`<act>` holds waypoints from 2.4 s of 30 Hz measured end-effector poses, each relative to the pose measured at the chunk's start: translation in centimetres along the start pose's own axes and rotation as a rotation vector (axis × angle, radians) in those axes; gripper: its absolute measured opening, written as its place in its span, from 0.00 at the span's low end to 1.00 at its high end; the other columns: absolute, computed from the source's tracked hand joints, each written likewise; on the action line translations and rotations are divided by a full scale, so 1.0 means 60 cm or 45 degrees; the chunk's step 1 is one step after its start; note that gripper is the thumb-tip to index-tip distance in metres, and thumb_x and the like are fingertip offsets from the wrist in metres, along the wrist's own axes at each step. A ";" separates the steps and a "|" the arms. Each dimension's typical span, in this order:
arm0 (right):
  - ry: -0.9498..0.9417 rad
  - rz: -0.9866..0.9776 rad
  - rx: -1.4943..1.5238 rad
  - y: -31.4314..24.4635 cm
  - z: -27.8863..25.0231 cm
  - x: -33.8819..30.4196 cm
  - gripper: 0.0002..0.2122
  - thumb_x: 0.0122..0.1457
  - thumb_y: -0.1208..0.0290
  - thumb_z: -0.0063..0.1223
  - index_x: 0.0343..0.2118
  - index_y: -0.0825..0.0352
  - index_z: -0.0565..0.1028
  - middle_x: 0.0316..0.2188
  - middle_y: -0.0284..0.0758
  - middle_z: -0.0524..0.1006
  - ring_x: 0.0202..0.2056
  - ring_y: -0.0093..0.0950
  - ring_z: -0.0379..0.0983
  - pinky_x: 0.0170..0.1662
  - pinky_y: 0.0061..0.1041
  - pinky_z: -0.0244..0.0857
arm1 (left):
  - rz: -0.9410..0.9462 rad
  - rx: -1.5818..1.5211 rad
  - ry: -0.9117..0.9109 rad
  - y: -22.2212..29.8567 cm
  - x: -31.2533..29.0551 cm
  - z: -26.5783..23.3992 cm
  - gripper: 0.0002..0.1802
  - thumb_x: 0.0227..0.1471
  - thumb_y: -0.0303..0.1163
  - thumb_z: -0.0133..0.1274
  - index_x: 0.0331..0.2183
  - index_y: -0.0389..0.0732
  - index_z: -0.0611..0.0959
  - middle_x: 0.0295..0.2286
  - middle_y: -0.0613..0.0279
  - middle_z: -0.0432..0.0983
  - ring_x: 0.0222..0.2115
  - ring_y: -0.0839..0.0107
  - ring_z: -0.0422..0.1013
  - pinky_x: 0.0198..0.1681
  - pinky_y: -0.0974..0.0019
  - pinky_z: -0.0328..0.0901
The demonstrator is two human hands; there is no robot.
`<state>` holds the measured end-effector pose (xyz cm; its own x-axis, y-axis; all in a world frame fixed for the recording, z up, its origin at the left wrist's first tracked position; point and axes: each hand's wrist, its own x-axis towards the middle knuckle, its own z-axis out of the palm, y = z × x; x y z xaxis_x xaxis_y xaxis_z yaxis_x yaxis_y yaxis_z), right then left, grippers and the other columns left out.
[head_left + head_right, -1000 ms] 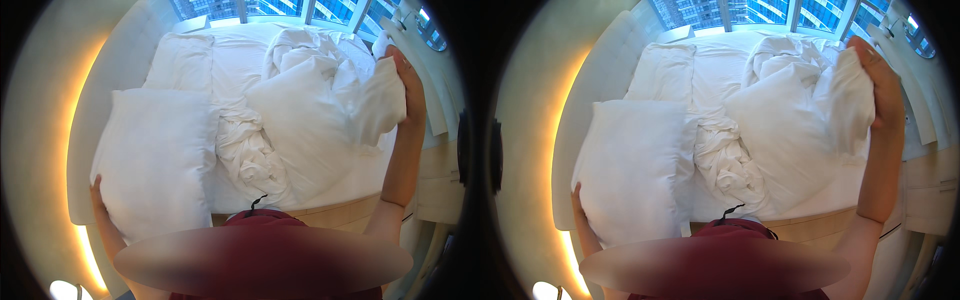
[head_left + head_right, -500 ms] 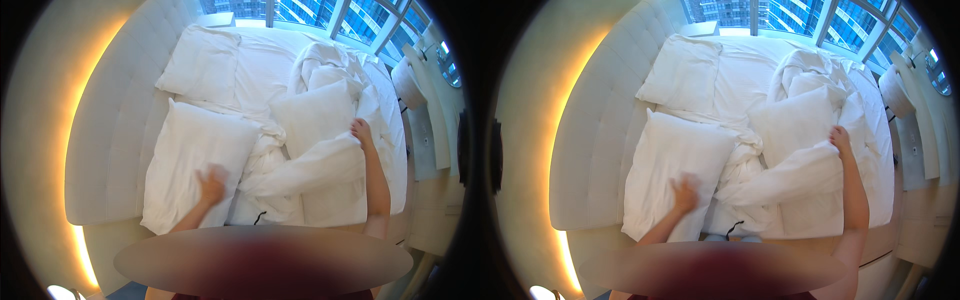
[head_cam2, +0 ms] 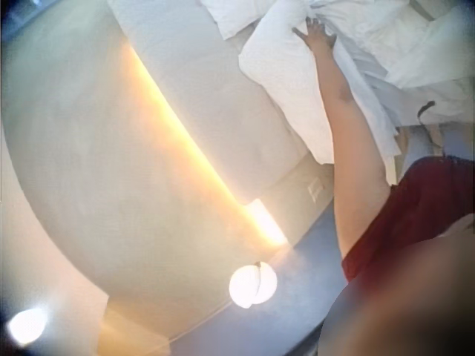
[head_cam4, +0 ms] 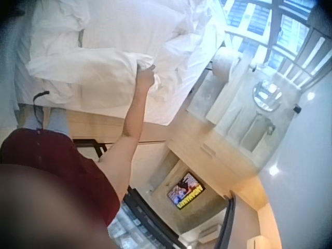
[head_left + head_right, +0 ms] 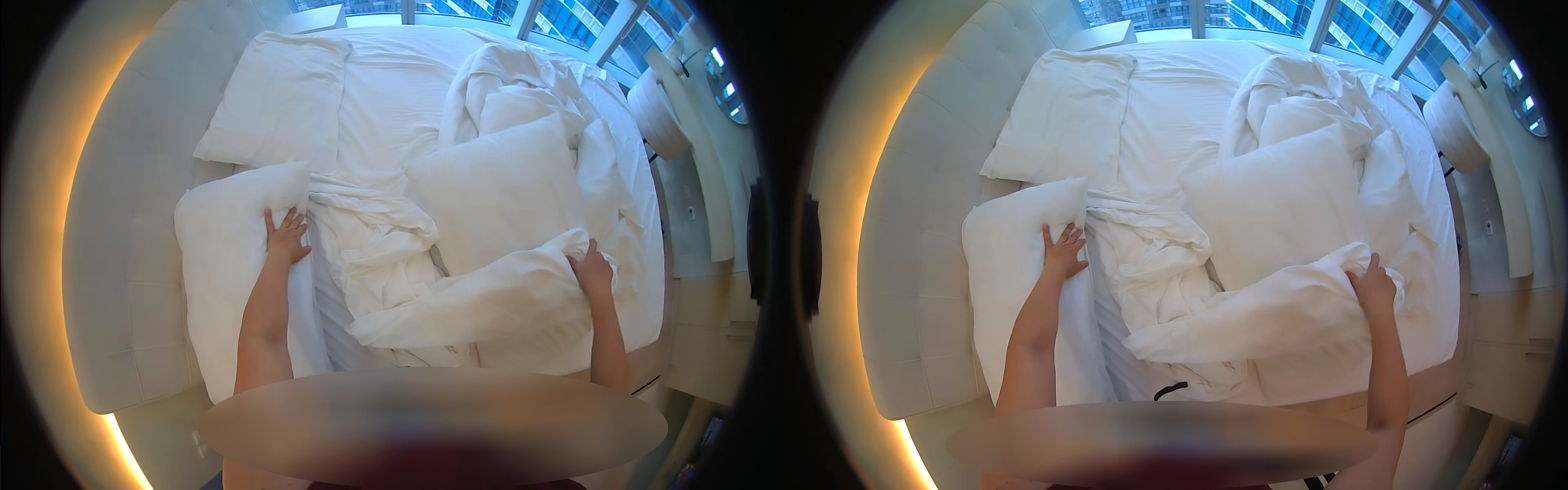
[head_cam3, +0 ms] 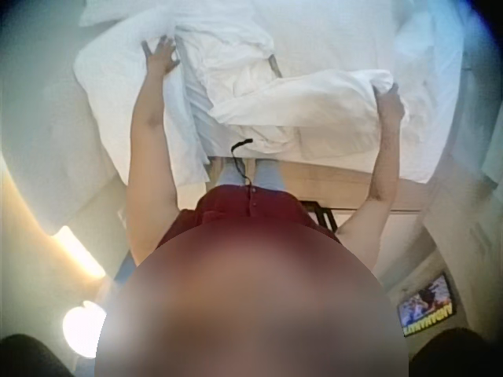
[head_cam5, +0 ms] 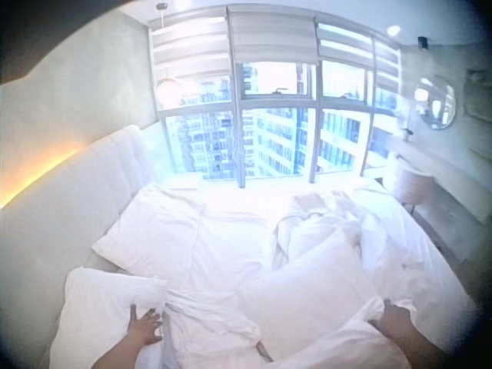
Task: The person fluffs and positions pillows at the head of a bed, then shakes and spreads a large white duvet across the mattress by hand.
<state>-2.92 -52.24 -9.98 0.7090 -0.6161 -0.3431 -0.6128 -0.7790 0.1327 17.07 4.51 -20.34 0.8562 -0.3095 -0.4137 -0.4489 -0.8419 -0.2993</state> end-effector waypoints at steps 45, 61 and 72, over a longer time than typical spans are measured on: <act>-0.833 -0.494 2.406 -0.684 -0.008 -0.382 0.14 0.52 0.76 0.43 0.43 0.67 0.61 0.38 0.35 0.69 0.39 0.27 0.66 0.44 0.28 0.62 | -0.741 -0.943 0.832 -0.219 -0.463 -0.233 0.33 0.49 0.44 0.46 0.55 0.52 0.55 0.56 0.54 0.42 0.56 0.51 0.41 0.50 0.35 0.42; -0.993 0.065 1.711 -1.086 0.195 0.142 0.13 0.53 0.66 0.41 0.16 0.67 0.68 0.11 0.38 0.67 0.13 0.30 0.61 0.21 0.33 0.58 | -0.784 -0.652 0.008 -0.189 -0.176 0.221 0.46 0.40 0.61 0.46 0.56 0.49 0.53 0.57 0.49 0.26 0.55 0.39 0.19 0.42 0.20 0.24; -0.426 -0.473 2.106 -1.074 -0.139 0.220 0.07 0.49 0.68 0.44 0.27 0.65 0.68 0.18 0.33 0.69 0.19 0.25 0.65 0.24 0.27 0.63 | -0.867 -0.428 0.296 -0.175 -0.178 0.192 0.50 0.38 0.61 0.49 0.57 0.48 0.50 0.57 0.49 0.25 0.56 0.41 0.21 0.42 0.21 0.27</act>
<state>48.85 -11.16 -15.32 0.9182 -0.2295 -0.3228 -0.2787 0.2045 -0.9383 9.73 21.75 -22.65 0.9629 0.2681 -0.0320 0.2619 -0.9561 -0.1312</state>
